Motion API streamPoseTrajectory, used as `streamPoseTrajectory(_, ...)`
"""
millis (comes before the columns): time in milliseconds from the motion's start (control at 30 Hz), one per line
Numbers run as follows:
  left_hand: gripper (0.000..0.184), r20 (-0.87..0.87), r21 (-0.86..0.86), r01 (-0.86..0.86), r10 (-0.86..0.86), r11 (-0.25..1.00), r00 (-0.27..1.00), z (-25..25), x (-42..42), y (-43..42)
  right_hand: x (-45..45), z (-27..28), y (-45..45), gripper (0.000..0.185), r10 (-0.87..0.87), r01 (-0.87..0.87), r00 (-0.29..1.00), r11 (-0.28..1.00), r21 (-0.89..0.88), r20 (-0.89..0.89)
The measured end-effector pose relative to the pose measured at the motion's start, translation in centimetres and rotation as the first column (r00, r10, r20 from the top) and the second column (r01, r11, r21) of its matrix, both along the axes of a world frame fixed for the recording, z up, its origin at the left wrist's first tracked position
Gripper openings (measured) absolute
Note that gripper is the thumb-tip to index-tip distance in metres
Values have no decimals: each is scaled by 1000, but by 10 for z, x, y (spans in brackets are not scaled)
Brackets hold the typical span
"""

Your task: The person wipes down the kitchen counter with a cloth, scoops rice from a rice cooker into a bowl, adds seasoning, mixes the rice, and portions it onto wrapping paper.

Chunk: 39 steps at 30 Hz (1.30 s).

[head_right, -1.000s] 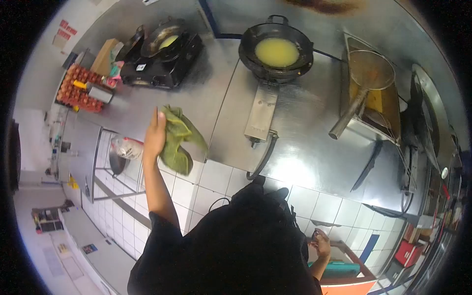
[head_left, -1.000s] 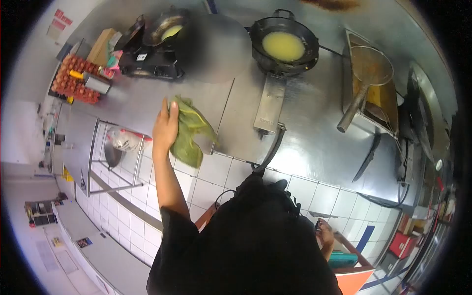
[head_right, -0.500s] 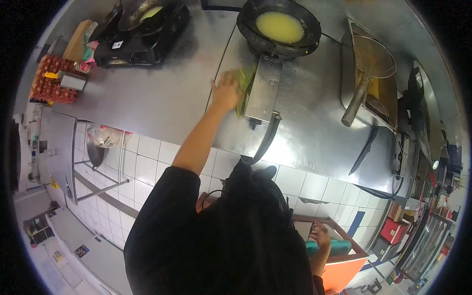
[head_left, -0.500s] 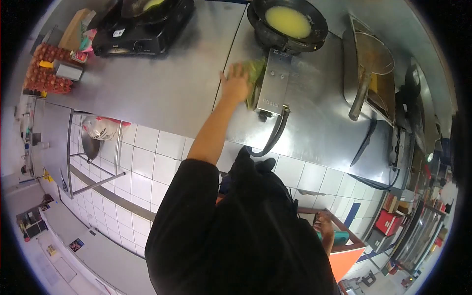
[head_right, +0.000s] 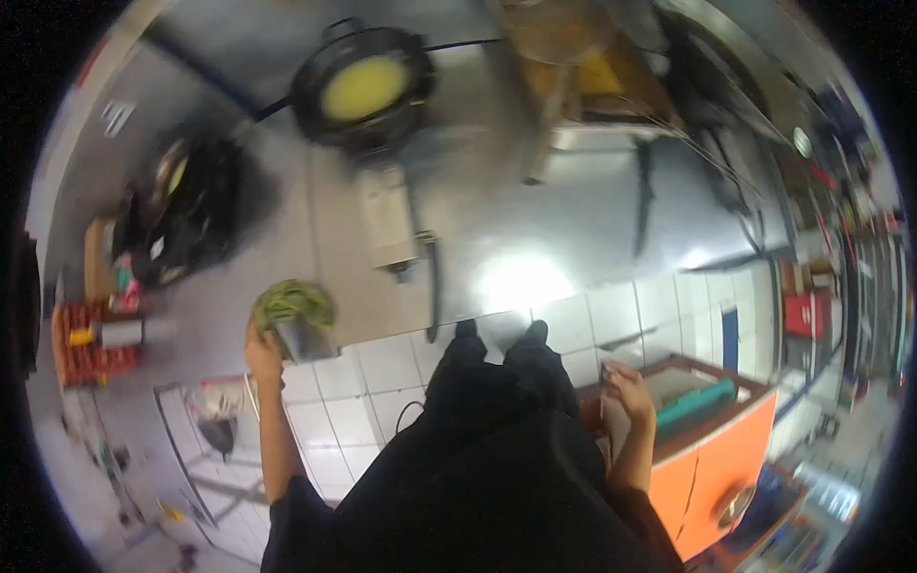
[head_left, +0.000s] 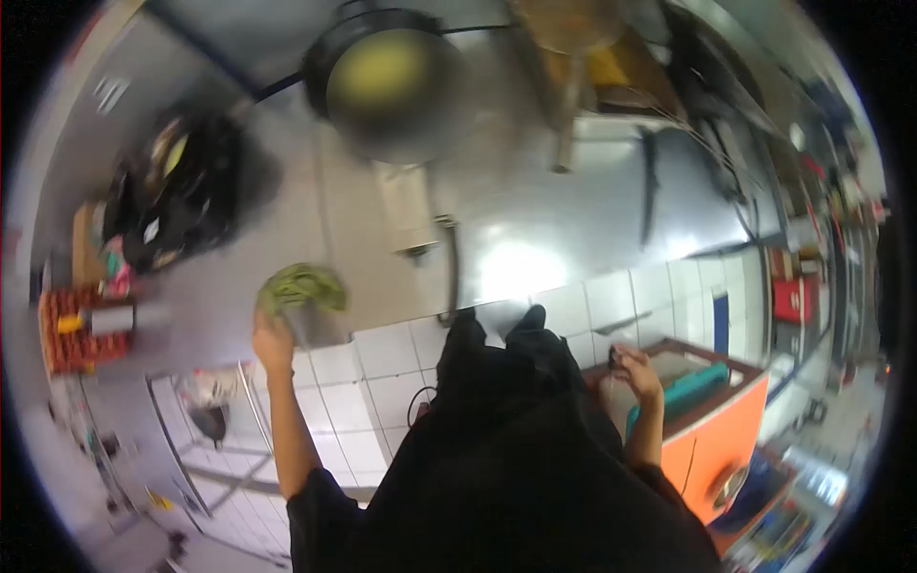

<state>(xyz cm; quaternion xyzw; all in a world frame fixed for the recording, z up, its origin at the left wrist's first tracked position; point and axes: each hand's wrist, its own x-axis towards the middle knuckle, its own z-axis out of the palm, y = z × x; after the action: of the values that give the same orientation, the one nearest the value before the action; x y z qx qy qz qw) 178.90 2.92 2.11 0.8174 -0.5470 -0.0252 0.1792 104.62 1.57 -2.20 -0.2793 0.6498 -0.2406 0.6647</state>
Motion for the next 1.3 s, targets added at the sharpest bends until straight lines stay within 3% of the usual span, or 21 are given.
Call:
streamPoseTrajectory(67,53,-226,6,-260,255,966,940,-48,-6,-19,-14,-3,-20,50,-46,48,994,999,-24,97)
streamPoseTrajectory(133,52,255,-4,-157,152,988,955,-120,-58,-21,-11,14,-42,53,-176,197,941,979,-45,289)
streamPoseTrajectory(200,47,63,197,-25,13,980,998,-83,-133,-26,-22,29,-58,54,-346,437,790,897,-69,507)
streamPoseTrajectory(267,35,51,550,21,-59,835,997,-11,-200,-27,-44,29,-65,54,-411,557,667,829,-50,621)
streamPoseTrajectory(367,33,-141,643,250,-209,724,968,48,-226,-21,-98,7,-71,51,-480,676,456,734,59,749)
streamPoseTrajectory(433,32,-581,466,130,192,875,791,95,-255,-31,-120,2,-83,44,-638,692,405,682,237,655)
streamPoseTrajectory(533,36,-754,177,-68,180,982,631,153,-345,-80,-153,-1,-127,35,-612,621,525,750,225,592)
streamPoseTrajectory(633,43,-542,140,-87,150,986,827,118,-378,-116,-159,38,-213,31,-248,294,851,955,-29,463)
streamPoseTrajectory(700,63,-330,388,-66,205,919,921,115,-435,-153,-134,60,-282,33,-44,74,991,968,-241,125)
streamPoseTrajectory(733,72,-330,315,-79,187,946,925,90,-448,-158,-122,68,-315,38,32,-54,997,946,-320,-72)
streamPoseTrajectory(767,82,-334,240,-75,155,968,930,63,-459,-164,-105,26,-354,44,51,-216,951,814,-540,-304)
streamPoseTrajectory(800,85,-292,298,-84,175,951,940,58,-476,-176,-85,35,-380,49,79,-341,825,860,-380,-560)
streamPoseTrajectory(867,89,-257,351,-34,131,936,957,41,-501,-207,-56,49,-410,49,58,-316,661,926,-208,-748)
streamPoseTrajectory(933,88,-8,261,-89,95,961,995,9,-503,-239,-42,13,-440,53,115,-448,466,886,-122,-877)
streamPoseTrajectory(967,88,-10,258,-61,66,964,998,-9,-496,-256,-35,-15,-449,53,99,-423,467,897,-124,-879)
streamPoseTrajectory(1067,69,172,319,52,-112,946,979,-73,-485,-294,-47,-51,-459,49,-59,-583,142,802,-132,-988)
streamPoseTrajectory(1133,66,97,275,17,-46,961,994,-88,-488,-303,-85,3,-433,50,373,-674,327,736,62,-868)
streamPoseTrajectory(1167,63,70,188,-20,6,982,998,-93,-500,-316,-104,32,-422,50,394,-680,295,726,98,-871)
streamPoseTrajectory(1200,58,40,167,-10,3,986,999,-90,-521,-323,-124,60,-406,46,434,-627,406,773,100,-804)
streamPoseTrajectory(1233,57,24,167,90,-95,982,995,-81,-551,-329,-141,70,-393,42,457,-569,517,815,108,-724)
streamPoseTrajectory(1300,54,6,145,260,-264,955,965,-87,-619,-349,-183,61,-369,48,472,-522,528,836,168,-707)
